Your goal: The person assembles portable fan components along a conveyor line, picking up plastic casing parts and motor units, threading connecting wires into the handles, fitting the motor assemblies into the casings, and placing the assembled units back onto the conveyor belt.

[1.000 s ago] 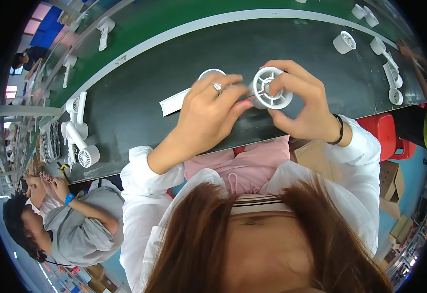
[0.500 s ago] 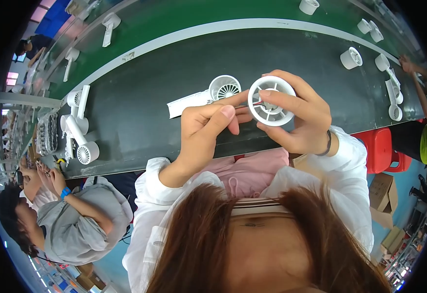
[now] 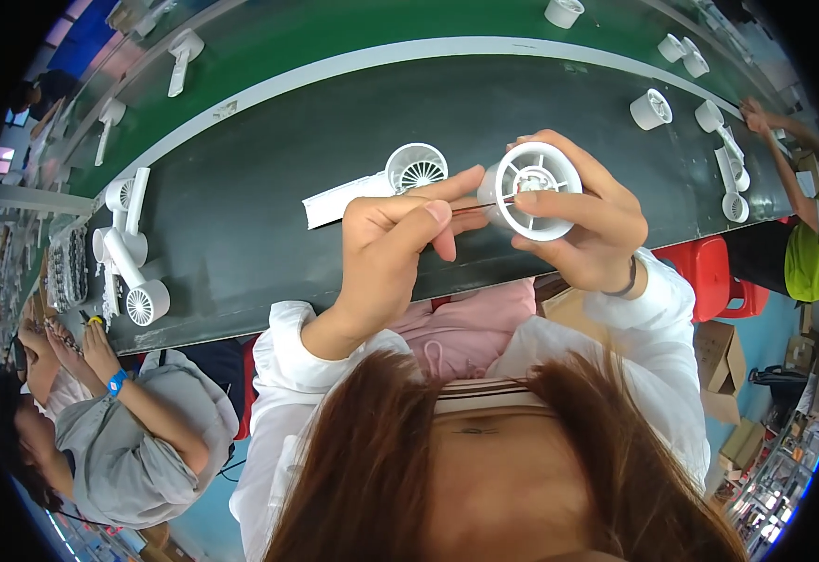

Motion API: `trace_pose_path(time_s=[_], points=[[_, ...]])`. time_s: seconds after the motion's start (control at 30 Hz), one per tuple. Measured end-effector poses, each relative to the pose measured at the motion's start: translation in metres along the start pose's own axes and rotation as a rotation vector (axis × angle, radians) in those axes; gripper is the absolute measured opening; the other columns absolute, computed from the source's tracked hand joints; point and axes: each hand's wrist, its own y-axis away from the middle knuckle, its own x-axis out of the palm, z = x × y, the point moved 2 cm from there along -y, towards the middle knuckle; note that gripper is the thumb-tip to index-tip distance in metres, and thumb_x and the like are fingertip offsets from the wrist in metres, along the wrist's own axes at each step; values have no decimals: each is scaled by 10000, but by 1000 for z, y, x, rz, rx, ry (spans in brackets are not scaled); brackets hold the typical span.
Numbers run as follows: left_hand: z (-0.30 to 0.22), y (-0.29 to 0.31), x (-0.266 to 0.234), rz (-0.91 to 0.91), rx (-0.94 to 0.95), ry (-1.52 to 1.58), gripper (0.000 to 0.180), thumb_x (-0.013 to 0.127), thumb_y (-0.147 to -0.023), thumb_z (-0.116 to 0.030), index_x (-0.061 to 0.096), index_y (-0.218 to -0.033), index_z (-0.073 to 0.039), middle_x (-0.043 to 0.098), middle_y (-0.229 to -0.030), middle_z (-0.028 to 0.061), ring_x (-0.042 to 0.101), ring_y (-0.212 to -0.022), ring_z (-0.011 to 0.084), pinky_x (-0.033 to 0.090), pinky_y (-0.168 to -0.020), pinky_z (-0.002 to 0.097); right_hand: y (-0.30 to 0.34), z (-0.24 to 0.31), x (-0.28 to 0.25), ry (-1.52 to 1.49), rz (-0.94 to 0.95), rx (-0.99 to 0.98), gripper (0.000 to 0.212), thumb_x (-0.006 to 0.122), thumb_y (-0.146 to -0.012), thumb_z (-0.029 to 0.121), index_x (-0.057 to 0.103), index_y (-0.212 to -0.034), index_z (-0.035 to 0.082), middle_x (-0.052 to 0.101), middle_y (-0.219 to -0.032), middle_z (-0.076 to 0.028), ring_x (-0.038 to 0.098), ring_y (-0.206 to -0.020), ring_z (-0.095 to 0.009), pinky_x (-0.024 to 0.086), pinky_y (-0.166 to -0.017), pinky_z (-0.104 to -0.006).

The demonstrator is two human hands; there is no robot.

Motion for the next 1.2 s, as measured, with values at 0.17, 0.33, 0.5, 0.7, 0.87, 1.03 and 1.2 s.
trace_pose_path(time_s=[0.17,0.33,0.5,0.7,0.87,1.03,1.2], points=[[-5,2,4,14,32,-22,319,496,-874,-52,606,-622,111,556,-1200,314,644,-983,321,517,-890,431,1,3,1,40,-24,-67,412,812,-624,24,656,-1004,54,534,-1151,-356,624,-993,-424,540,-784,-419],[-5,6,6,-7,-4,-35,323,497,-856,-42,593,-589,112,561,-1194,311,644,-992,318,516,-893,422,-4,12,0,190,-58,-69,418,801,-606,12,686,-1006,52,570,-1100,-290,643,-897,-336,536,-732,-324],[1,3,5,-73,50,-56,273,538,-799,-8,569,-546,88,630,-1076,297,683,-819,258,556,-706,338,-2,16,2,247,-1,-69,432,806,-603,33,672,-1014,46,574,-1096,-289,650,-858,-331,543,-703,-331],[9,0,-7,-166,592,-1363,114,661,-683,-26,597,-593,0,647,-679,119,561,-492,232,413,-406,313,0,8,22,367,75,-110,403,814,-611,47,668,-987,51,578,-1097,-274,659,-832,-332,544,-686,-311],[-6,1,-34,-211,697,-1621,199,766,-665,-136,643,-773,-24,651,-769,103,610,-698,253,479,-577,345,-15,3,26,480,89,-66,389,817,-590,43,670,-951,53,586,-1088,-234,661,-793,-328,546,-655,-316],[-7,-4,-78,-87,442,-1787,476,790,-648,-155,606,-1072,-39,656,-878,145,602,-910,306,425,-826,415,-21,-12,27,503,203,-23,355,798,-605,41,656,-930,51,577,-1098,-230,648,-751,-319,535,-616,-323],[-9,-6,-79,36,410,-1696,393,773,-644,-107,641,-1010,-48,663,-881,125,607,-900,294,432,-809,395,-34,-14,32,531,306,-56,329,772,-623,33,642,-925,48,547,-1130,-229,625,-715,-310,520,-611,-342]])
